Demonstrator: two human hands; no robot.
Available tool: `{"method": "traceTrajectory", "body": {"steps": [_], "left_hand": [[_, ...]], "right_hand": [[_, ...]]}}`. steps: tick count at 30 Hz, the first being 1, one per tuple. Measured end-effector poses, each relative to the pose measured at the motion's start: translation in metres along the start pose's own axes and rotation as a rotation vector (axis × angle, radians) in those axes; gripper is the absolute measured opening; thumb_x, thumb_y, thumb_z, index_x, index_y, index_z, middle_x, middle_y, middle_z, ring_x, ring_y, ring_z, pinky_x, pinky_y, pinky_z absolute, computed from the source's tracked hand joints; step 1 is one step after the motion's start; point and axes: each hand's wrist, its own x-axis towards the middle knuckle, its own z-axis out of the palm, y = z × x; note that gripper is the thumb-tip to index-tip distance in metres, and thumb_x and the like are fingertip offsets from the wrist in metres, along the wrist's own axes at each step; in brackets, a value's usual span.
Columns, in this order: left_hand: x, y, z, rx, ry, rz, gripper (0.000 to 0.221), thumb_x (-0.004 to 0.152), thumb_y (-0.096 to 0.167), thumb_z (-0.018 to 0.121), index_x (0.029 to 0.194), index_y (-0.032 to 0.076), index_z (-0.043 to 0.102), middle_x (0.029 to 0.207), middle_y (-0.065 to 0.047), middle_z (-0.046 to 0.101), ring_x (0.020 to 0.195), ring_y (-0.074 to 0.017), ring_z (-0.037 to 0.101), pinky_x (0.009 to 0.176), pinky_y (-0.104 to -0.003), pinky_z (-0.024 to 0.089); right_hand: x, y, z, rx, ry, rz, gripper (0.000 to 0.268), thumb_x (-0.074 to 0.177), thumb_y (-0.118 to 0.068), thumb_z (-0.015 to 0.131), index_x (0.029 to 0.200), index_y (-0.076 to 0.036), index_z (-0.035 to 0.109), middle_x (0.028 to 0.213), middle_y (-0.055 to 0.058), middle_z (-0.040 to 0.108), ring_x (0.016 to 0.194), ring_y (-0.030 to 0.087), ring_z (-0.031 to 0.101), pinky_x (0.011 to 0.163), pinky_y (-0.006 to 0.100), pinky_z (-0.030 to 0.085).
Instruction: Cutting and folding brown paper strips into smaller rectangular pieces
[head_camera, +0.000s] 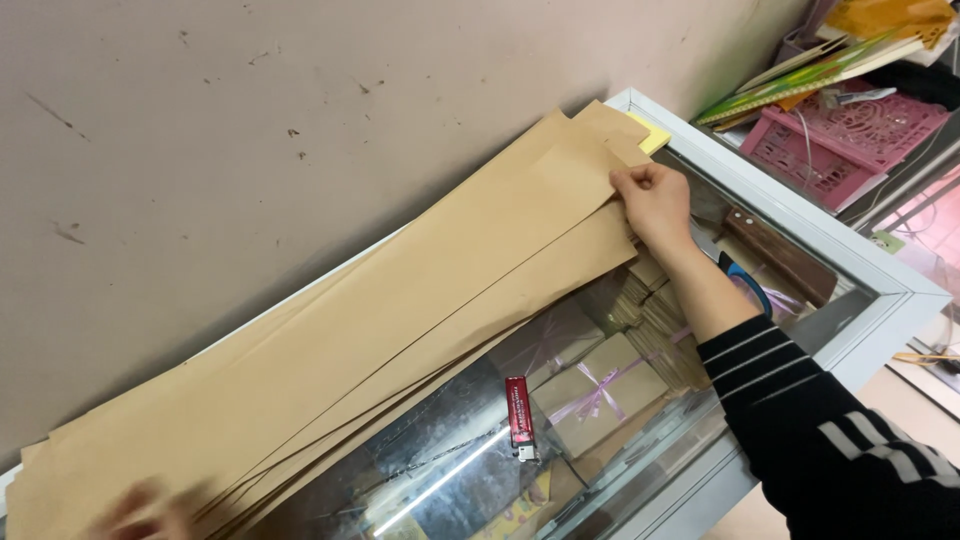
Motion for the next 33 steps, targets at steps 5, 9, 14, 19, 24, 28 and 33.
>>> {"method": "traceTrajectory", "body": {"steps": [5, 9, 14, 19, 24, 28, 33], "left_hand": [[-0.088, 0.348, 0.038, -0.154, -0.123, -0.103, 0.020, 0.094, -0.003, 0.073, 0.114, -0.004, 0.076, 0.101, -0.020, 0.081, 0.094, -0.0266, 0.079, 0.085, -0.037, 0.065], [-0.095, 0.430, 0.073, -0.721, -0.580, -0.785, 0.047, 0.103, 0.014, 0.047, 0.143, -0.006, 0.060, 0.130, -0.029, 0.077, 0.114, -0.0392, 0.075, 0.100, -0.050, 0.062], [-0.096, 0.426, 0.118, -1.360, -0.748, -0.933, 0.072, 0.104, 0.038, 0.041, 0.159, -0.008, 0.034, 0.157, -0.036, 0.053, 0.146, -0.0427, 0.052, 0.121, -0.051, 0.041], [-0.070, 0.418, 0.101, -1.548, -0.273, -1.023, 0.026, 0.100, 0.028, 0.058, 0.113, 0.006, 0.052, 0.123, -0.020, 0.065, 0.125, -0.0322, 0.063, 0.122, -0.053, 0.046], [-0.065, 0.332, 0.065, -1.513, -0.114, -0.893, 0.028, 0.106, 0.024, 0.047, 0.128, 0.007, 0.044, 0.140, -0.018, 0.054, 0.137, -0.0318, 0.055, 0.121, -0.047, 0.048], [-0.068, 0.316, 0.008, -1.216, 0.006, -0.789, 0.055, 0.110, 0.030, 0.033, 0.161, 0.011, 0.032, 0.164, -0.015, 0.045, 0.147, -0.0290, 0.052, 0.123, -0.040, 0.047], [-0.069, 0.277, -0.029, -1.210, 0.006, -0.737, 0.054, 0.107, 0.027, 0.040, 0.156, 0.006, 0.035, 0.162, -0.021, 0.046, 0.147, -0.0301, 0.055, 0.119, -0.038, 0.052]], "right_hand": [[-0.014, -0.023, -0.004, 0.343, -0.092, 0.170, 0.021, 0.109, -0.019, 0.060, 0.115, -0.001, 0.070, 0.084, 0.003, 0.069, 0.055, 0.006, 0.051, 0.042, 0.022, 0.038], [-0.011, -0.017, -0.005, 0.585, -0.171, 0.304, 0.014, 0.107, -0.012, 0.062, 0.102, 0.000, 0.067, 0.082, 0.005, 0.069, 0.056, 0.006, 0.055, 0.044, 0.017, 0.040], [-0.001, -0.010, -0.007, 0.669, -0.250, 0.312, 0.012, 0.107, -0.010, 0.064, 0.103, 0.001, 0.065, 0.083, 0.006, 0.069, 0.057, 0.007, 0.058, 0.047, 0.015, 0.046], [0.012, 0.006, -0.017, 0.639, -0.377, 0.306, 0.024, 0.106, -0.019, 0.067, 0.086, -0.007, 0.064, 0.061, -0.001, 0.056, 0.049, 0.008, 0.052, 0.044, 0.020, 0.035], [-0.021, -0.023, -0.023, 0.460, -0.348, 0.176, 0.013, 0.107, -0.013, 0.063, 0.101, -0.002, 0.066, 0.077, 0.004, 0.065, 0.052, 0.008, 0.052, 0.045, 0.020, 0.039], [-0.061, -0.051, -0.021, 0.308, -0.310, 0.091, 0.015, 0.108, -0.017, 0.062, 0.115, -0.005, 0.064, 0.084, 0.002, 0.064, 0.058, 0.008, 0.050, 0.051, 0.021, 0.036], [-0.128, -0.075, -0.010, 0.083, -0.324, 0.076, 0.036, 0.107, -0.015, 0.058, 0.138, 0.000, 0.047, 0.106, 0.009, 0.061, 0.080, 0.013, 0.055, 0.069, 0.026, 0.048]]}}
